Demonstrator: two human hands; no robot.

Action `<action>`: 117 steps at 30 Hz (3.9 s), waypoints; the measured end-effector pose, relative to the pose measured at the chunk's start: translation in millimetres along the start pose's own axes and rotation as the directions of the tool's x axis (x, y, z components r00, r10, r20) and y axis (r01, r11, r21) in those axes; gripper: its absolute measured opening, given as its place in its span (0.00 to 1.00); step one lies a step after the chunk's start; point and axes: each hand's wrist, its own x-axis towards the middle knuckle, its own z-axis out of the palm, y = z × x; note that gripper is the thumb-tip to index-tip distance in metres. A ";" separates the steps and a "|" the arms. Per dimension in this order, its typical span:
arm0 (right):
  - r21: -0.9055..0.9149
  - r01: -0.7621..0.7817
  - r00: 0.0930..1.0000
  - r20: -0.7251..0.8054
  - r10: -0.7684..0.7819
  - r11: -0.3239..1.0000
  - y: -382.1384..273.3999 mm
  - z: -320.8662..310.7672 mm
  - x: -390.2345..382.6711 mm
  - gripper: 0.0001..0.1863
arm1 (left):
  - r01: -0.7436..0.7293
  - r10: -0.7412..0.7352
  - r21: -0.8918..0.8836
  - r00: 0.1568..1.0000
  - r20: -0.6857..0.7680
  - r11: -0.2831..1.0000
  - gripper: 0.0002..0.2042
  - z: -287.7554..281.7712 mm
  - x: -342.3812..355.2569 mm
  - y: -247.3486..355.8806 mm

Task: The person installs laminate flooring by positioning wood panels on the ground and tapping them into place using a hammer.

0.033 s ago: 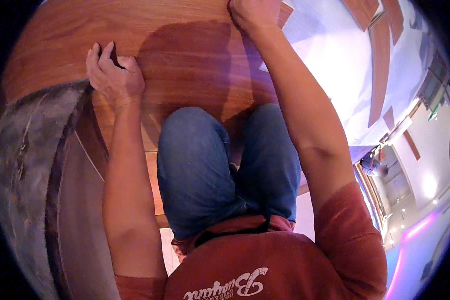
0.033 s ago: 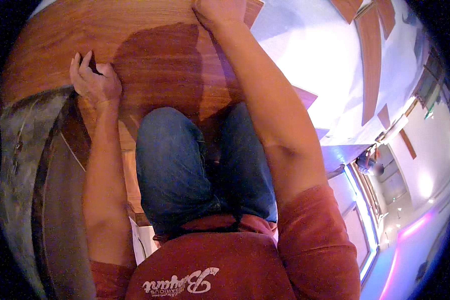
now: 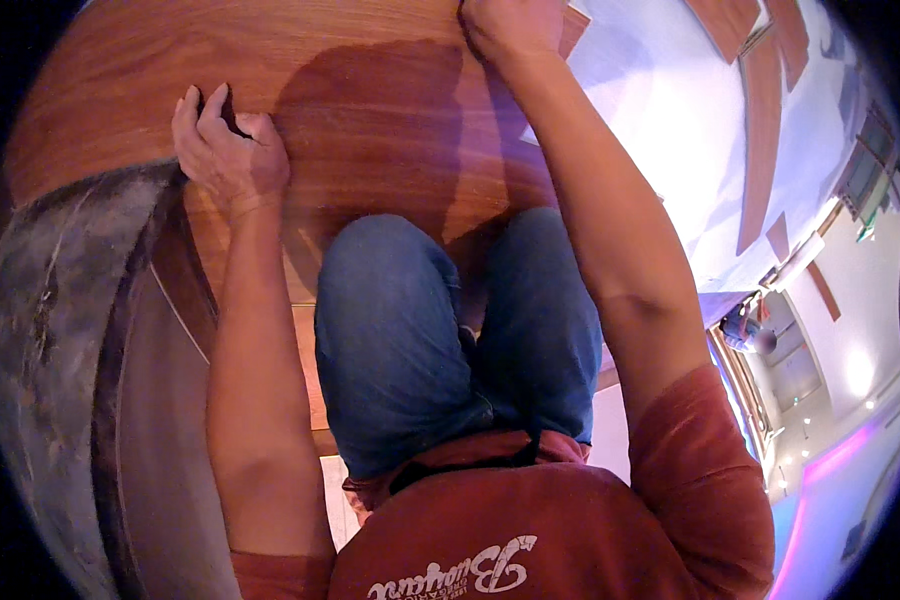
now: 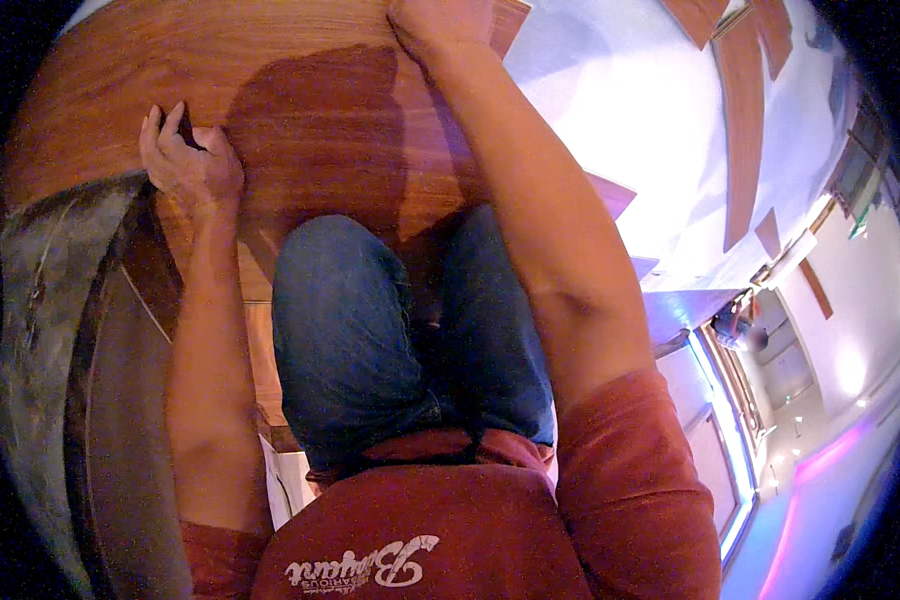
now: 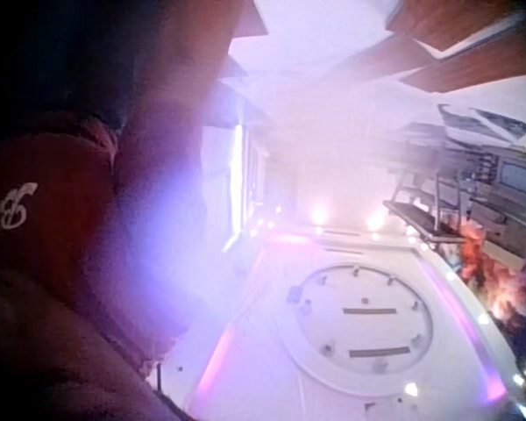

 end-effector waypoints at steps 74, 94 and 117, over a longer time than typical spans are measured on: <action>0.109 -0.165 0.958 0.254 0.133 0.980 85.7 -73.9 -4.4 0.26 | 0.059 -0.056 -0.031 0.993 0.102 0.998 0.22 -16.9 -2.3 -6.1; 0.603 -0.539 -0.138 0.626 0.768 -0.588 351.1 -105.7 32.2 0.19 | 0.262 -0.248 -0.093 0.959 0.135 0.961 0.19 -9.4 -9.7 1.1; 0.392 -0.763 0.510 -0.123 0.851 0.514 306.9 -111.7 12.0 0.12 | 0.050 -0.049 -0.052 0.998 0.026 0.997 0.19 -12.1 11.0 0.4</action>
